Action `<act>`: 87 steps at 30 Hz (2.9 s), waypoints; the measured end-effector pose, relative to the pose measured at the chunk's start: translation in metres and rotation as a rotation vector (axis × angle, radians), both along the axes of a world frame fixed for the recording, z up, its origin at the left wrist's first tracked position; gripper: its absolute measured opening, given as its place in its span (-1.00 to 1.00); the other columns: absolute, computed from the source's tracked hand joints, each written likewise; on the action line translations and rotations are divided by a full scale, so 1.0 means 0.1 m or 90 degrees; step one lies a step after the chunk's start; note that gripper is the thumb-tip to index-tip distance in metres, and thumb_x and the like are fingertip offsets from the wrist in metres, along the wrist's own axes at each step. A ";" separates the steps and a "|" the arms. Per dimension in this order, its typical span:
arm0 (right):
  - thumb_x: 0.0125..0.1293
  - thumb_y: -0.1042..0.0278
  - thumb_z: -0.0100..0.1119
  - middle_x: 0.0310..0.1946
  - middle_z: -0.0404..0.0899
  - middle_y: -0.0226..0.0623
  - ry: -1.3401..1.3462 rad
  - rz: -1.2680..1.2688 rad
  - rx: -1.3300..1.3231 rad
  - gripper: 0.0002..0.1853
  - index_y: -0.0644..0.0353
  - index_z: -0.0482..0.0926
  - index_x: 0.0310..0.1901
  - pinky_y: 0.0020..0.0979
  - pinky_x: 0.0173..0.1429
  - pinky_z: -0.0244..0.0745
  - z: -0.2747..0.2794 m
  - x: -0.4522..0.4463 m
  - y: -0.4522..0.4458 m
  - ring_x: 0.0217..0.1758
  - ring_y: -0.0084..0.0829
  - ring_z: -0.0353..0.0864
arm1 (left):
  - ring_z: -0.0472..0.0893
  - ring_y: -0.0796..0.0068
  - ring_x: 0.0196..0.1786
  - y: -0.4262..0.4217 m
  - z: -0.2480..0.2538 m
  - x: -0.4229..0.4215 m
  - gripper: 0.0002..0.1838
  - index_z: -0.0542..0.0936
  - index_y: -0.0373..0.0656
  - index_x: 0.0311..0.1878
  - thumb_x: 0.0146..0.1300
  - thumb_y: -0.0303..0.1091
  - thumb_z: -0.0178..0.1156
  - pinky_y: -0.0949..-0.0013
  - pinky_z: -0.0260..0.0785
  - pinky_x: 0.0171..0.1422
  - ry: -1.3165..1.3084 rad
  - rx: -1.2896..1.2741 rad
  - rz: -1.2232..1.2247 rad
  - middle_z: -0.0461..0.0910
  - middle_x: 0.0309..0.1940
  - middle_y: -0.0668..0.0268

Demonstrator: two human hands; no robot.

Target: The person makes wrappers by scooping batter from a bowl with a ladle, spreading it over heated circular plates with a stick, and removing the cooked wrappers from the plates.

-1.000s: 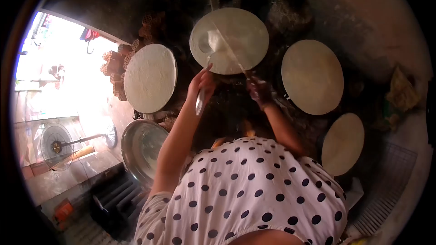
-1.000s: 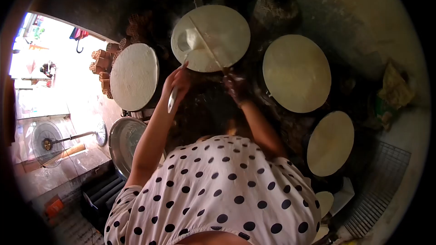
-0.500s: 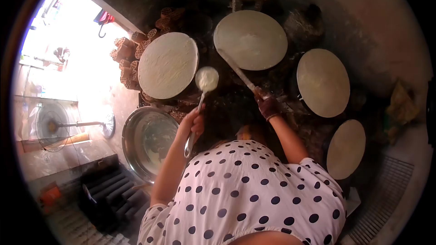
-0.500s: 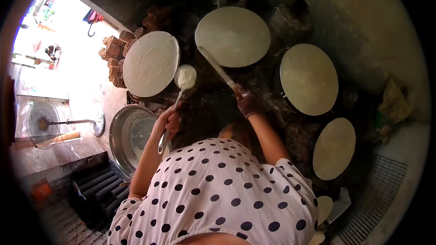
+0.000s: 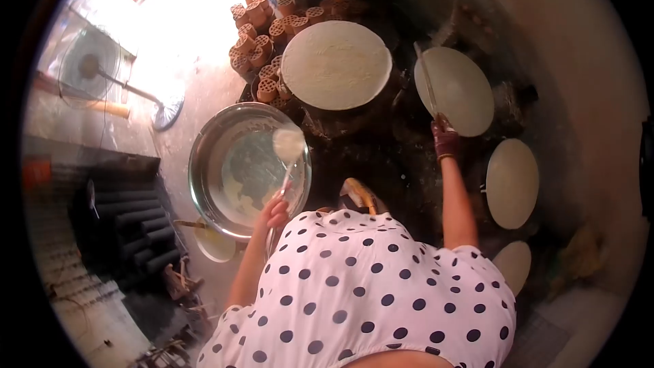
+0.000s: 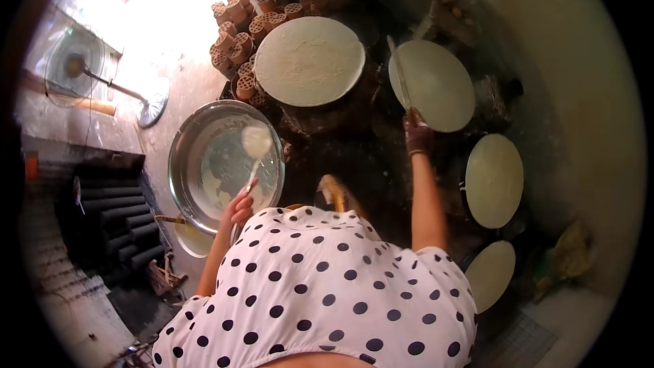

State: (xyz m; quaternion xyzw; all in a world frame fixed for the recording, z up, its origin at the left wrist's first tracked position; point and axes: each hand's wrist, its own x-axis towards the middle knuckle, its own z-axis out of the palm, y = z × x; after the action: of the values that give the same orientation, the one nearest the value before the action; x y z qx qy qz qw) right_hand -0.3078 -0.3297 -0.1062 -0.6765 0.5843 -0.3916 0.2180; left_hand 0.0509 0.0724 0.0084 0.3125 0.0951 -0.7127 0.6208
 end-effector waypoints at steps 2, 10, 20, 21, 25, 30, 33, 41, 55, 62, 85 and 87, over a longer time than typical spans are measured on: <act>0.20 -0.06 0.18 -0.32 0.68 -0.17 0.055 0.022 -0.136 -0.51 0.24 0.62 -0.08 -0.33 -0.17 0.49 -0.09 0.41 -0.15 -0.31 -0.27 0.66 | 0.12 0.81 -0.78 0.04 0.28 -0.02 -0.58 0.23 -0.14 0.35 0.46 -0.35 -0.19 0.62 -0.05 -0.75 -0.197 -0.042 0.005 0.16 -0.69 0.58; 0.09 0.06 0.29 -0.64 0.59 -0.22 -0.045 -0.206 0.531 -0.61 0.33 0.60 -0.41 -0.28 -0.47 0.46 0.21 1.92 -1.29 -0.58 -0.32 0.59 | 0.16 0.69 -0.82 -0.38 0.43 0.28 -0.51 0.09 -0.14 0.41 0.46 -0.35 -0.17 0.60 -0.01 -0.77 0.150 0.030 0.327 0.18 -0.72 0.46; -0.15 0.36 0.50 -0.29 0.64 -0.17 -0.155 -0.185 0.467 -0.53 0.38 0.58 -0.16 -0.33 -0.20 0.47 -0.20 2.21 -2.17 -0.37 -0.36 0.60 | 0.12 0.75 -0.79 -0.59 0.25 0.46 -0.55 0.18 -0.10 0.38 0.45 -0.34 -0.20 0.63 0.02 -0.75 -0.228 0.219 0.199 0.15 -0.68 0.53; -0.16 0.37 0.50 -0.25 0.64 -0.16 -0.209 -0.189 0.484 -0.51 0.39 0.58 -0.15 -0.33 -0.16 0.48 -0.13 2.23 -2.18 -0.33 -0.35 0.61 | 0.12 0.76 -0.79 -0.56 0.20 0.45 -0.55 0.18 -0.09 0.38 0.45 -0.33 -0.21 0.62 0.03 -0.75 -0.220 0.213 0.204 0.15 -0.68 0.54; -0.08 0.14 0.43 -0.22 0.65 -0.22 0.040 -0.110 0.502 -0.48 0.38 0.60 -0.13 -0.31 -0.15 0.47 0.08 2.33 -2.11 -0.34 -0.37 0.61 | 0.12 0.78 -0.78 -0.46 0.16 0.46 -0.56 0.18 -0.06 0.38 0.46 -0.31 -0.22 0.61 0.03 -0.75 -0.211 0.224 0.199 0.14 -0.67 0.56; -0.06 0.00 0.37 -0.14 0.65 -0.09 0.209 -0.080 0.350 -0.43 0.34 0.62 -0.14 -0.32 0.01 0.46 0.24 2.43 -1.94 -0.13 -0.25 0.64 | 0.13 0.79 -0.78 -0.43 0.22 0.58 -0.58 0.21 -0.04 0.36 0.47 -0.29 -0.22 0.62 0.01 -0.76 -0.211 0.216 0.185 0.15 -0.67 0.56; -0.08 0.02 0.39 -0.15 0.65 -0.08 0.118 -0.050 0.364 -0.44 0.34 0.63 -0.16 -0.33 0.06 0.45 0.35 2.44 -1.88 -0.08 -0.23 0.64 | 0.13 0.79 -0.78 -0.35 0.21 0.64 -0.60 0.23 -0.03 0.34 0.47 -0.30 -0.21 0.63 0.00 -0.75 -0.199 0.177 0.183 0.16 -0.66 0.57; -0.02 0.08 0.32 -0.29 0.66 -0.02 -0.012 0.019 0.164 -0.58 0.31 0.66 -0.27 -0.30 -0.06 0.47 0.78 2.48 -1.36 -0.23 -0.22 0.66 | 0.13 0.81 -0.79 -0.19 0.29 0.72 -0.62 0.25 -0.07 0.31 0.46 -0.32 -0.19 0.65 0.00 -0.74 -0.134 0.176 0.223 0.17 -0.65 0.57; 0.05 0.09 0.41 -0.82 0.33 -0.38 -0.360 -0.254 0.397 -0.65 0.19 0.52 -0.51 -0.37 -0.75 0.15 0.08 1.68 0.33 -0.85 -0.43 0.28 | 0.12 0.74 -0.72 0.21 0.28 1.10 -0.63 0.30 -0.02 0.27 0.42 -0.31 -0.08 0.66 -0.03 -0.71 -0.217 0.075 0.073 0.20 -0.65 0.51; 0.05 0.31 0.38 -0.84 0.28 -0.45 -0.708 -0.484 0.349 -0.80 0.13 0.51 -0.53 -0.45 -0.76 0.07 0.87 0.51 3.19 -0.88 -0.54 0.19 | 0.14 0.70 -0.73 0.11 0.00 0.81 -0.84 0.42 0.01 -0.03 0.39 -0.27 -0.09 0.58 -0.01 -0.68 -0.275 0.048 -0.287 0.20 -0.67 0.52; 0.17 0.30 0.05 -0.36 0.56 -0.35 0.992 -1.052 0.461 -0.84 -0.03 0.54 -0.20 -0.38 -0.30 0.54 2.27 -4.35 10.65 -0.25 -0.32 0.60 | 0.13 0.77 -0.73 1.61 0.42 -3.52 -0.67 0.37 -0.09 0.22 0.45 -0.33 -0.15 0.63 -0.01 -0.71 -0.177 -0.056 -0.967 0.16 -0.66 0.55; 0.11 0.32 0.07 -0.35 0.55 -0.37 0.899 -1.031 0.377 -0.82 -0.07 0.55 -0.22 -0.33 -0.31 0.54 2.00 -4.42 10.70 -0.28 -0.30 0.60 | 0.12 0.77 -0.75 1.82 0.49 -3.73 -0.66 0.35 -0.09 0.24 0.46 -0.32 -0.18 0.64 -0.01 -0.75 -0.196 -0.039 -0.967 0.16 -0.66 0.55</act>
State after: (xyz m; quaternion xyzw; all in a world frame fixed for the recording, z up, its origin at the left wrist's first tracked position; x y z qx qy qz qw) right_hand -0.7495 0.7406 0.0935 -0.0876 0.9161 0.2093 -0.3304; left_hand -0.3223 0.2541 0.0576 0.3703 -0.2520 -0.8938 -0.0234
